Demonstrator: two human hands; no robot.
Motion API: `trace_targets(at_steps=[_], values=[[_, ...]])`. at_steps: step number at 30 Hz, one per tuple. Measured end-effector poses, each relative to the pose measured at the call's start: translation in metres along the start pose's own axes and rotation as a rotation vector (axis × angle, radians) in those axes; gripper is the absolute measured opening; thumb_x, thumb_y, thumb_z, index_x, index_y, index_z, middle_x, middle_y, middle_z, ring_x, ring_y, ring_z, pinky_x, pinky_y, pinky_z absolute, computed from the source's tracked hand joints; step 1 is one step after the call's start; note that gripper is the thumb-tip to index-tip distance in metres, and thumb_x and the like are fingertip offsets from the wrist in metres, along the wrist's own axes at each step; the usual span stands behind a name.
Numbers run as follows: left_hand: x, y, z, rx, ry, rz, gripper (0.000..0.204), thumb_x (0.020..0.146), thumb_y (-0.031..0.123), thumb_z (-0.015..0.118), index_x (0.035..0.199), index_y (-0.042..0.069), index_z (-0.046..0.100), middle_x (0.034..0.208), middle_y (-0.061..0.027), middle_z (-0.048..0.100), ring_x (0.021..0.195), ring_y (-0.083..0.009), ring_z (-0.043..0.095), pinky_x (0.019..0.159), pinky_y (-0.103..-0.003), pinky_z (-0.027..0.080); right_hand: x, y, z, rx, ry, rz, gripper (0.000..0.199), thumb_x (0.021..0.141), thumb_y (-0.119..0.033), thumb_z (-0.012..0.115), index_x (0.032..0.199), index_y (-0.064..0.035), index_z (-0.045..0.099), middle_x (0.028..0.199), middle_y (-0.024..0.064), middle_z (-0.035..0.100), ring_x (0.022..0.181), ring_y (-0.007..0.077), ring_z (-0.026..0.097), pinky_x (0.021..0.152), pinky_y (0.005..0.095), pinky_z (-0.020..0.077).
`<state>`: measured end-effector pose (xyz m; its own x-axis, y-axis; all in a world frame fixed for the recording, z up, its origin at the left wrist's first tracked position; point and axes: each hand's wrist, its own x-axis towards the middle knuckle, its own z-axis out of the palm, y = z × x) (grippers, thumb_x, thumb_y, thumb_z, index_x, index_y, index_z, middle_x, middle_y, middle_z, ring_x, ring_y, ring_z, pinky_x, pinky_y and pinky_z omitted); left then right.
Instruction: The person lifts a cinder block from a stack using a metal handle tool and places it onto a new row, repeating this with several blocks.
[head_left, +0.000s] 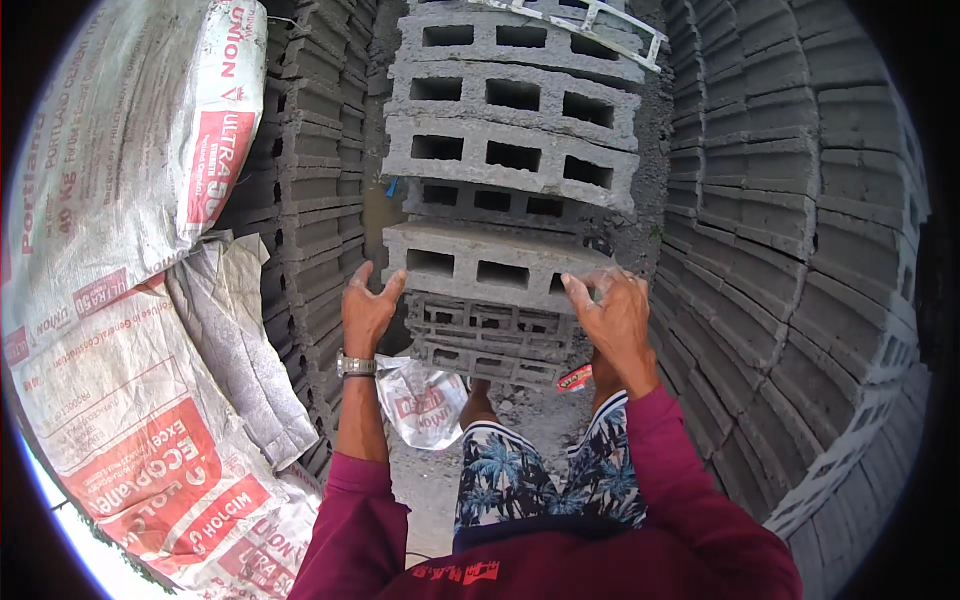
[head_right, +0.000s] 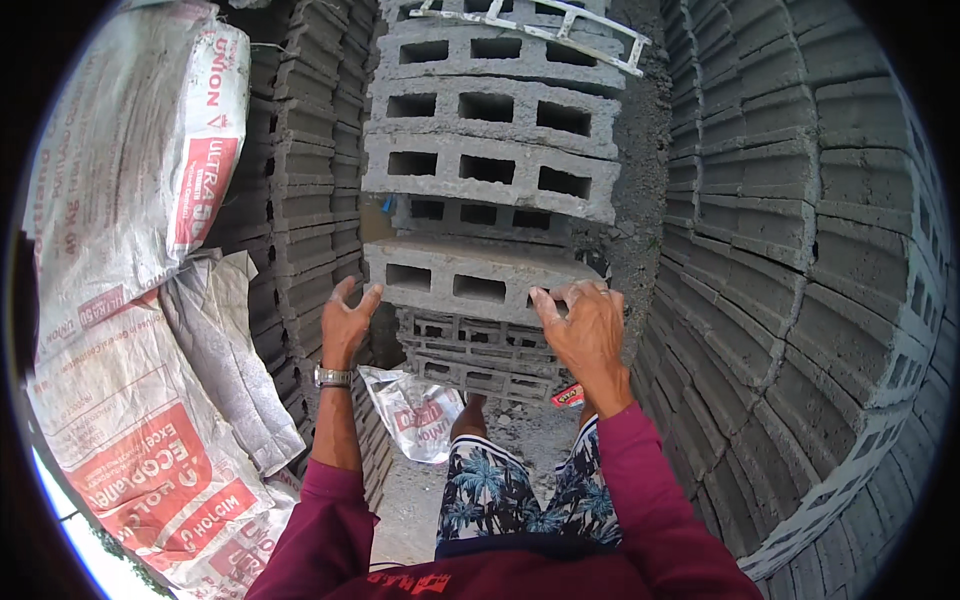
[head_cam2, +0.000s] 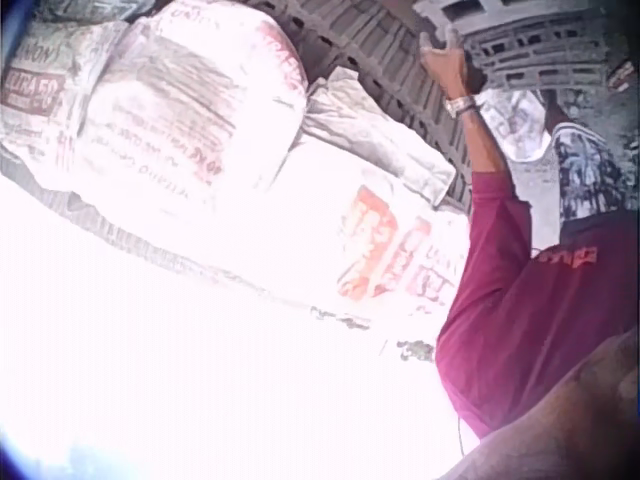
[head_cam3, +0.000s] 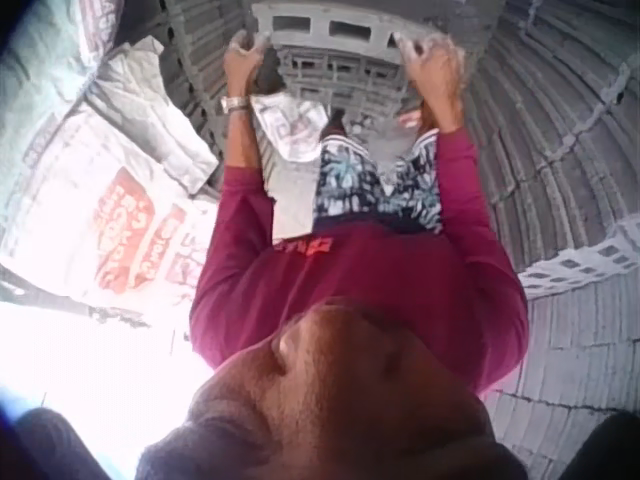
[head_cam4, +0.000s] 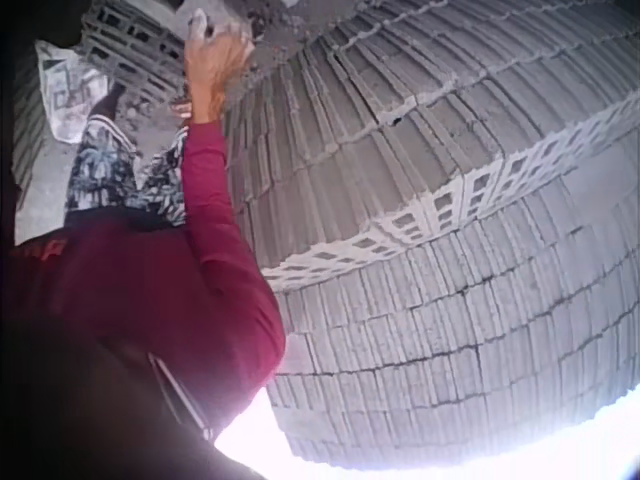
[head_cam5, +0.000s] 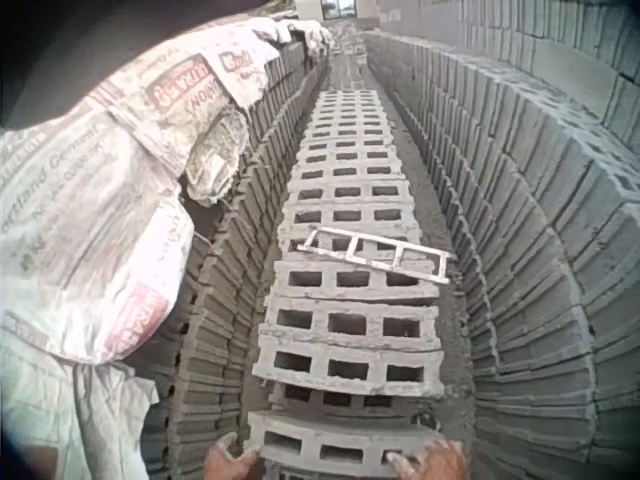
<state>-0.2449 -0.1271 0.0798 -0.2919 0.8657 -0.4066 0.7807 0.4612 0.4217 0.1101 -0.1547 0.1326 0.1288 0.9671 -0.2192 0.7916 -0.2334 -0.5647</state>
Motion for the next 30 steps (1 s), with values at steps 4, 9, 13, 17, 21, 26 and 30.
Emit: trace_targets(at_steps=[4, 9, 13, 17, 21, 26, 30], values=[[0.035, -0.017, 0.025, 0.03, -0.143, 0.034, 0.088, 0.069, 0.055, 0.08, 0.116, -0.017, 0.06, 0.115, -0.0337, 0.065, 0.107, -0.0407, 0.065, 0.094, -0.044, 0.049, -0.044, 0.014, 0.094, -0.264, 0.136, -0.056, 0.063, 0.089, -0.056, 0.061, 0.09, 0.0056, 0.074, 0.088, 0.0222, 0.071, 0.09, 0.0401, 0.064, 0.095, 0.0493, 0.037], [0.06, -0.006, 0.027, -0.067, -0.348, -0.079, 0.064, 0.066, 0.039, 0.077, 0.095, -0.017, 0.065, 0.1, -0.033, 0.069, 0.094, -0.0412, 0.069, 0.082, -0.046, 0.053, -0.015, -0.015, 0.123, -0.258, -0.146, 0.305, 0.082, 0.085, -0.069, 0.057, 0.082, 0.0111, 0.072, 0.083, 0.0282, 0.069, 0.093, 0.0436, 0.064, 0.097, 0.0526, 0.0357], [0.043, -0.014, 0.033, -0.042, -0.146, -0.02, 0.05, 0.064, 0.031, 0.071, 0.085, -0.015, 0.066, 0.095, -0.0339, 0.068, 0.091, -0.042, 0.069, 0.08, -0.046, 0.053, -0.027, -0.015, 0.134, -0.133, -0.068, 0.435, 0.065, 0.08, -0.055, 0.067, 0.076, 0.0091, 0.071, 0.079, 0.0293, 0.068, 0.088, 0.0438, 0.064, 0.098, 0.0488, 0.0366], [-0.043, -0.042, 0.044, -0.082, -0.031, -0.069, 0.048, 0.066, 0.031, 0.073, 0.076, -0.015, 0.061, 0.079, -0.0337, 0.065, 0.078, -0.0417, 0.068, 0.075, -0.047, 0.052, -0.068, 0.013, 0.133, -0.068, -0.021, 0.415, 0.052, 0.073, -0.043, 0.072, 0.074, 0.009, 0.07, 0.079, 0.0293, 0.068, 0.086, 0.0428, 0.064, 0.095, 0.046, 0.0406], [-0.142, -0.073, 0.022, -0.062, 0.116, -0.177, 0.044, 0.065, 0.03, 0.073, 0.064, -0.01, 0.058, 0.071, -0.0311, 0.063, 0.068, -0.0409, 0.064, 0.07, -0.047, 0.05, -0.119, 0.0, 0.115, -0.101, -0.027, 0.233, 0.051, 0.071, -0.042, 0.074, 0.074, 0.009, 0.069, 0.077, 0.0285, 0.067, 0.083, 0.0427, 0.064, 0.093, 0.046, 0.0427], [-0.228, -0.084, -0.037, -0.161, 0.086, -0.245, 0.041, 0.062, 0.026, 0.074, 0.062, -0.011, 0.056, 0.065, -0.028, 0.062, 0.062, -0.0387, 0.063, 0.067, -0.049, 0.049, -0.205, -0.05, 0.05, -0.204, -0.113, 0.211, 0.052, 0.071, -0.042, 0.075, 0.073, 0.0087, 0.068, 0.075, 0.0285, 0.066, 0.08, 0.0419, 0.064, 0.089, 0.0459, 0.0436], [-0.29, -0.082, -0.12, -0.308, 0.131, -0.173, 0.032, 0.064, 0.014, 0.072, 0.059, -0.01, 0.051, 0.057, -0.0127, 0.059, 0.053, -0.0177, 0.051, 0.052, -0.041, 0.043, -0.271, -0.109, 0.012, -0.139, -0.118, 0.169, 0.051, 0.073, -0.043, 0.074, 0.071, 0.008, 0.068, 0.07, 0.0262, 0.065, 0.076, 0.0409, 0.063, 0.087, 0.0453, 0.0426]])
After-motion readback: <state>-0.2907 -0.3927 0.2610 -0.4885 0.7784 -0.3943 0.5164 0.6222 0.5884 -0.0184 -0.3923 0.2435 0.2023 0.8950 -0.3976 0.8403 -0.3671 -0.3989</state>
